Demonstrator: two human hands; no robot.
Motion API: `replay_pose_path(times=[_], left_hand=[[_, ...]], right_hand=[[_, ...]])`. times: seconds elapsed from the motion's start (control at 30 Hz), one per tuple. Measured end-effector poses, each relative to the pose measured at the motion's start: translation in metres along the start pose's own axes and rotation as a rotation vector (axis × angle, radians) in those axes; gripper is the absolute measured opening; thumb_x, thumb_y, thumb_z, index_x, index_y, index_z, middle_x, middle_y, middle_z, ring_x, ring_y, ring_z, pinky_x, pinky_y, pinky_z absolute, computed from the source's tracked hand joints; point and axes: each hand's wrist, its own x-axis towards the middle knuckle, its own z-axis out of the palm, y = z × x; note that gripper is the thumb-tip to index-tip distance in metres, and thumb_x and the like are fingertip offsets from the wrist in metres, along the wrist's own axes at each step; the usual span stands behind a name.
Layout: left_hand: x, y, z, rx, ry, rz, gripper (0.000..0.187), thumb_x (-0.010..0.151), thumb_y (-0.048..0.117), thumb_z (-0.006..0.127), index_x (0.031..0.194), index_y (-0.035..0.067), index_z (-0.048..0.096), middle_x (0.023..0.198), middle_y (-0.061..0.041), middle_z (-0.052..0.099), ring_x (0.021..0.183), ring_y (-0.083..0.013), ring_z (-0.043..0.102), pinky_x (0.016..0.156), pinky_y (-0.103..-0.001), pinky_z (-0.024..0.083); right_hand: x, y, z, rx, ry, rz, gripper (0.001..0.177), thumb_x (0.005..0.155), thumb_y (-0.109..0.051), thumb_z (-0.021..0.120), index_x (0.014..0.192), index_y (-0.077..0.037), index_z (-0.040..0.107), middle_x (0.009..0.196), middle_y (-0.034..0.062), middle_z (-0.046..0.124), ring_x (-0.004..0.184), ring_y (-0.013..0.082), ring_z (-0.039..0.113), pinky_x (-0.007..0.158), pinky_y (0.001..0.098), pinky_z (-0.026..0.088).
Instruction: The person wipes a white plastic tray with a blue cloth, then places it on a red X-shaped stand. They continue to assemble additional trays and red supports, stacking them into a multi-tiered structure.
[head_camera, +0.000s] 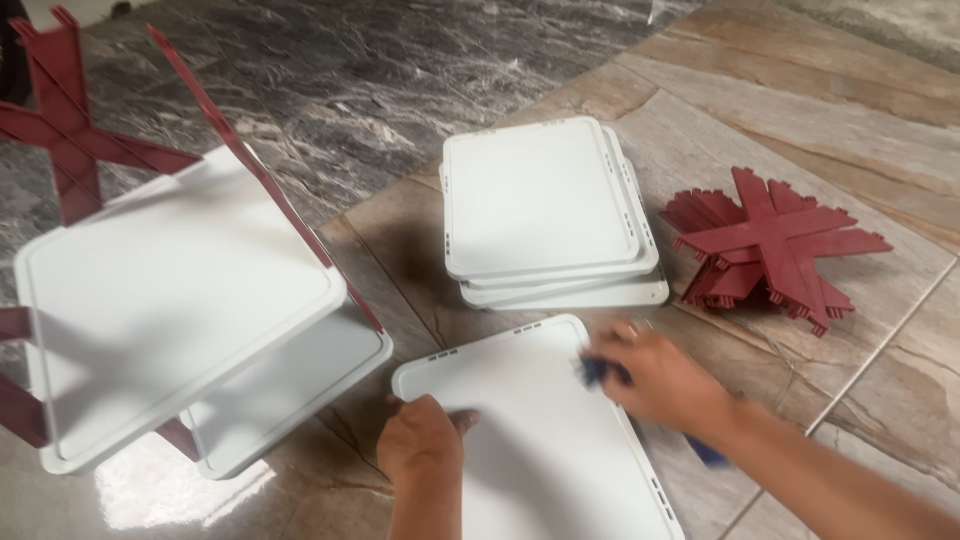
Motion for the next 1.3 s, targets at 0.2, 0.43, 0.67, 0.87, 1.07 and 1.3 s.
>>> replay_pose_path(times=[0.2,0.43,0.67,0.87,1.07,1.3], left_hand=[[-0.003,0.0,-0.005,0.023,0.004,-0.012,0.063,0.085,0.067,0.069,0.109,0.009,0.074,0.11,-0.011,0.075,0.097,-0.0266,0.076,0.074,-0.038,0.064],[-0.007,0.004,-0.004,-0.005,0.013,-0.054,0.067,0.085,0.067,0.069,0.114,0.007,0.072,0.107,-0.01,0.078,0.096,-0.0254,0.077,0.074,-0.037,0.065],[-0.005,0.002,0.003,-0.036,0.049,-0.067,0.067,0.082,0.068,0.072,0.115,0.009,0.074,0.142,-0.014,0.059,0.101,-0.0284,0.074,0.075,-0.039,0.064],[-0.005,0.002,0.005,-0.021,0.073,-0.082,0.091,0.082,0.072,0.07,0.134,-0.002,0.059,0.123,-0.016,0.072,0.094,-0.0274,0.078,0.071,-0.037,0.065],[-0.005,0.001,0.009,0.008,0.069,-0.08,0.106,0.082,0.074,0.067,0.146,-0.006,0.043,0.11,-0.012,0.076,0.094,-0.0257,0.077,0.07,-0.035,0.064],[-0.016,-0.001,0.003,0.032,0.107,-0.078,0.129,0.079,0.079,0.065,0.157,-0.013,0.02,0.106,-0.012,0.076,0.091,-0.0245,0.077,0.067,-0.034,0.063]], right_hand=[[0.05,-0.015,0.019,-0.188,-0.044,-0.242,0.046,0.078,0.0,0.059,0.122,-0.006,0.067,0.13,0.0123,0.066,0.12,0.0334,0.06,0.104,0.045,0.044],[0.026,-0.017,0.025,-0.429,-0.216,-0.177,0.04,0.084,-0.004,0.058,0.124,-0.003,0.058,0.131,0.0168,0.057,0.13,0.0328,0.051,0.109,0.047,0.041],[-0.027,-0.013,0.031,-0.468,-0.374,-0.221,0.034,0.089,-0.014,0.058,0.119,0.0,0.054,0.127,0.0192,0.052,0.13,0.0366,0.042,0.112,0.0477,0.033],[-0.078,-0.011,0.033,-0.447,-0.358,-0.372,0.031,0.088,-0.016,0.058,0.112,0.004,0.06,0.12,0.018,0.055,0.12,0.0352,0.045,0.109,0.0484,0.033],[-0.125,0.0,0.048,-0.476,-0.444,-0.443,0.029,0.087,-0.019,0.062,0.102,0.005,0.065,0.119,0.0176,0.056,0.119,0.0383,0.046,0.103,0.0497,0.034],[-0.151,0.004,0.047,0.019,-0.405,-0.165,0.026,0.079,-0.012,0.068,0.104,-0.008,0.065,0.107,0.01,0.06,0.11,0.027,0.055,0.097,0.0408,0.046]])
